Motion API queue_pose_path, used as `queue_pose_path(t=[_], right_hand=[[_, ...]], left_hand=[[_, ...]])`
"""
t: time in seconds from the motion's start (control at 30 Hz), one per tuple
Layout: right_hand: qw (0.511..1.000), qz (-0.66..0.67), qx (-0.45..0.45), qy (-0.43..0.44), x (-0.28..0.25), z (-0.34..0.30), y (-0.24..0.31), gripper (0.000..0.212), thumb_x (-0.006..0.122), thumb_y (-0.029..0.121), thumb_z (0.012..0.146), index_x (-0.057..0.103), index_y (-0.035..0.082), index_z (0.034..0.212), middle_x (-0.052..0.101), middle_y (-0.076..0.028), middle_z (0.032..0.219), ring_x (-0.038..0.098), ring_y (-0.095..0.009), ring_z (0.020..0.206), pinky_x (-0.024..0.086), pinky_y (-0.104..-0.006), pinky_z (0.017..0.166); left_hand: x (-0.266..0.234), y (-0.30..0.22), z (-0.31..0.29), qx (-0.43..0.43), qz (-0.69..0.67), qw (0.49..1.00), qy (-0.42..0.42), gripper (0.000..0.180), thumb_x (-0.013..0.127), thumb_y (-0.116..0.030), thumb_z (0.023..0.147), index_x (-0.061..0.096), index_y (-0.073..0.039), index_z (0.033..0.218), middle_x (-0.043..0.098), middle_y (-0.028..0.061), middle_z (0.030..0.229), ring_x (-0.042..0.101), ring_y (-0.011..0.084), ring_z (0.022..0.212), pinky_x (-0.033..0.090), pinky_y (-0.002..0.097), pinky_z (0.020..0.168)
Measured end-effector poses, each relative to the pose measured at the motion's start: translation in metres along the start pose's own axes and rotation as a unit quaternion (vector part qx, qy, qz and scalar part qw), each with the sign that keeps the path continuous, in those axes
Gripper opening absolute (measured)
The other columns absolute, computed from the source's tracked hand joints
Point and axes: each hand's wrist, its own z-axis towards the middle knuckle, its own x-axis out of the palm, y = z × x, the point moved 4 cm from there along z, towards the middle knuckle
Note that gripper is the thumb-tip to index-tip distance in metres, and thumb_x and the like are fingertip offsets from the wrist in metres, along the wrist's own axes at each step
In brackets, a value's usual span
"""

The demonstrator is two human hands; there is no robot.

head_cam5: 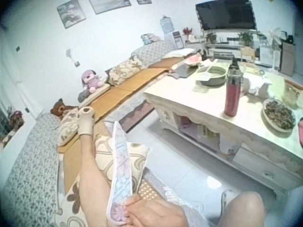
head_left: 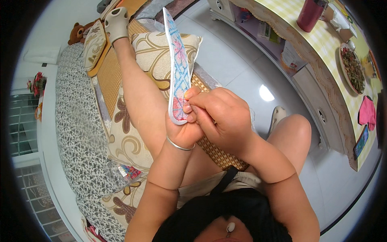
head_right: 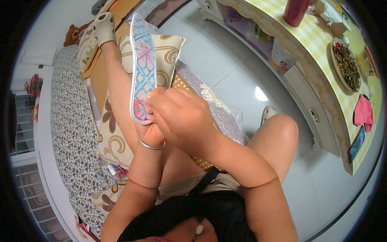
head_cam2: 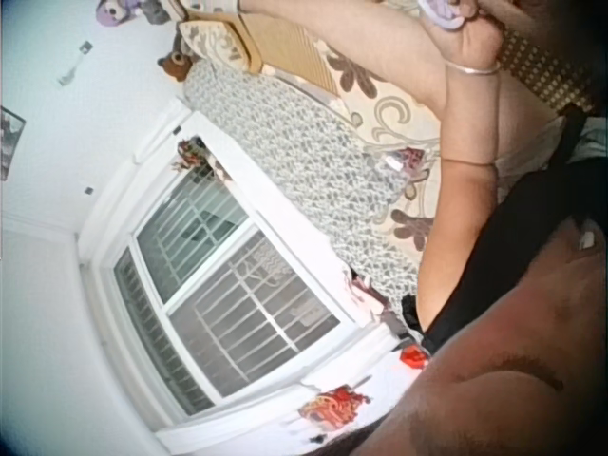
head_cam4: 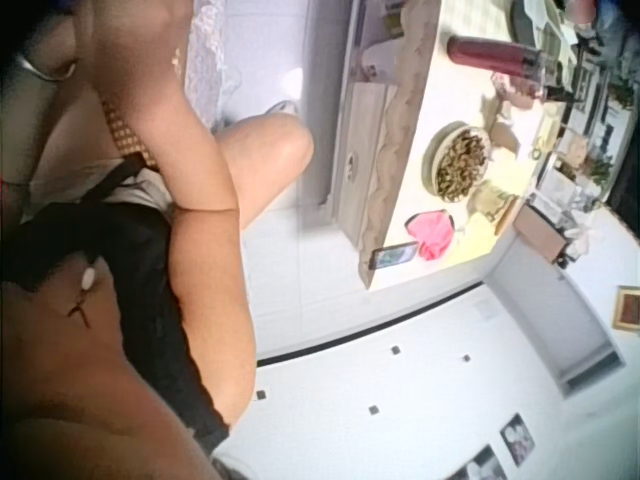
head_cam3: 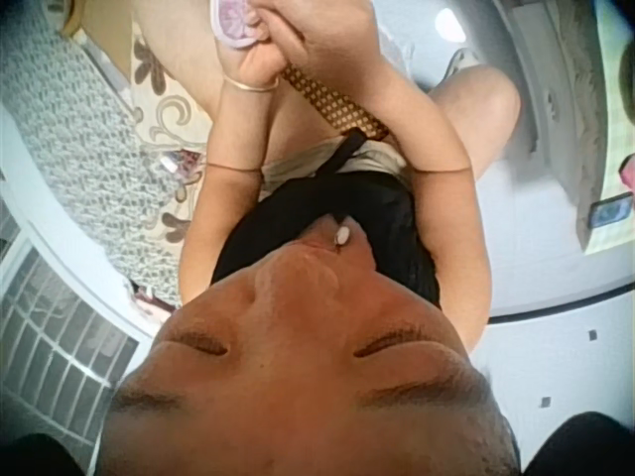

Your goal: The person sews a colorful floral-patterned shoe insole by hand using a needle and thread, repeatedly pulling the thread through the material.

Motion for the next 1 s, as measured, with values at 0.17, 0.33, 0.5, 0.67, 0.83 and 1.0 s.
queue_pose_path(t=[0.17, 0.33, 0.5, 0.67, 0.83, 1.0], right_hand=[[1.0, -0.011, 0.004, -0.007, -0.003, 0.001, 0.002, 0.018, 0.065, -0.005, 0.074, 0.064, 0.002, 0.09, 0.061, -0.009, 0.07, 0.06, -0.024, 0.062, 0.048, -0.0315, 0.056], [1.0, 0.002, 0.0, -0.017, -0.002, -0.001, -0.001, 0.018, 0.066, -0.005, 0.074, 0.064, 0.002, 0.09, 0.061, -0.009, 0.071, 0.06, -0.024, 0.061, 0.048, -0.0317, 0.057], [1.0, 0.0, 0.01, -0.01, -0.002, -0.001, 0.0, 0.01, 0.063, 0.001, 0.075, 0.058, 0.003, 0.082, 0.061, -0.011, 0.078, 0.06, -0.027, 0.066, 0.048, -0.0348, 0.058], [1.0, 0.005, 0.002, -0.007, -0.003, -0.001, -0.001, 0.018, 0.066, -0.006, 0.074, 0.064, 0.002, 0.09, 0.063, -0.008, 0.071, 0.061, -0.024, 0.062, 0.049, -0.0312, 0.057], [1.0, 0.008, 0.008, -0.008, -0.003, -0.001, -0.001, 0.019, 0.065, -0.006, 0.073, 0.064, 0.002, 0.09, 0.063, -0.008, 0.071, 0.061, -0.024, 0.062, 0.049, -0.0311, 0.058], [0.992, 0.07, 0.103, 0.024, 0.0, 0.0, -0.007, 0.012, 0.062, -0.004, 0.079, 0.063, 0.001, 0.09, 0.063, -0.008, 0.076, 0.062, -0.019, 0.066, 0.049, -0.0286, 0.059]], left_hand=[[0.002, 0.004, 0.0, 0.008, 0.001, 1.0, 0.001, 0.011, 0.056, -0.014, 0.09, 0.049, -0.006, 0.089, 0.05, 0.0042, 0.069, 0.046, 0.0142, 0.057, 0.042, 0.0228, 0.055], [0.005, 0.006, 0.0, 0.011, 0.02, 1.0, -0.007, 0.013, 0.06, -0.015, 0.089, 0.05, -0.006, 0.088, 0.049, 0.0037, 0.068, 0.046, 0.0136, 0.057, 0.042, 0.0223, 0.055], [0.006, 0.007, -0.001, 0.011, 0.01, 1.0, -0.008, 0.014, 0.061, -0.016, 0.088, 0.051, -0.006, 0.088, 0.049, 0.0033, 0.068, 0.046, 0.0136, 0.057, 0.042, 0.0224, 0.055], [0.008, 0.008, -0.001, 0.005, 0.011, 1.0, 0.001, 0.014, 0.062, -0.015, 0.087, 0.051, -0.006, 0.089, 0.049, 0.003, 0.069, 0.046, 0.0139, 0.058, 0.042, 0.0228, 0.057], [0.007, 0.008, -0.001, 0.017, 0.013, 1.0, -0.001, 0.016, 0.063, -0.015, 0.086, 0.05, -0.006, 0.091, 0.048, 0.0029, 0.069, 0.046, 0.0141, 0.059, 0.042, 0.0232, 0.058], [0.002, -0.004, -0.006, 0.061, 0.14, 0.988, -0.007, 0.015, 0.058, -0.017, 0.091, 0.051, -0.005, 0.093, 0.049, 0.0029, 0.071, 0.047, 0.0125, 0.06, 0.042, 0.0224, 0.058]])
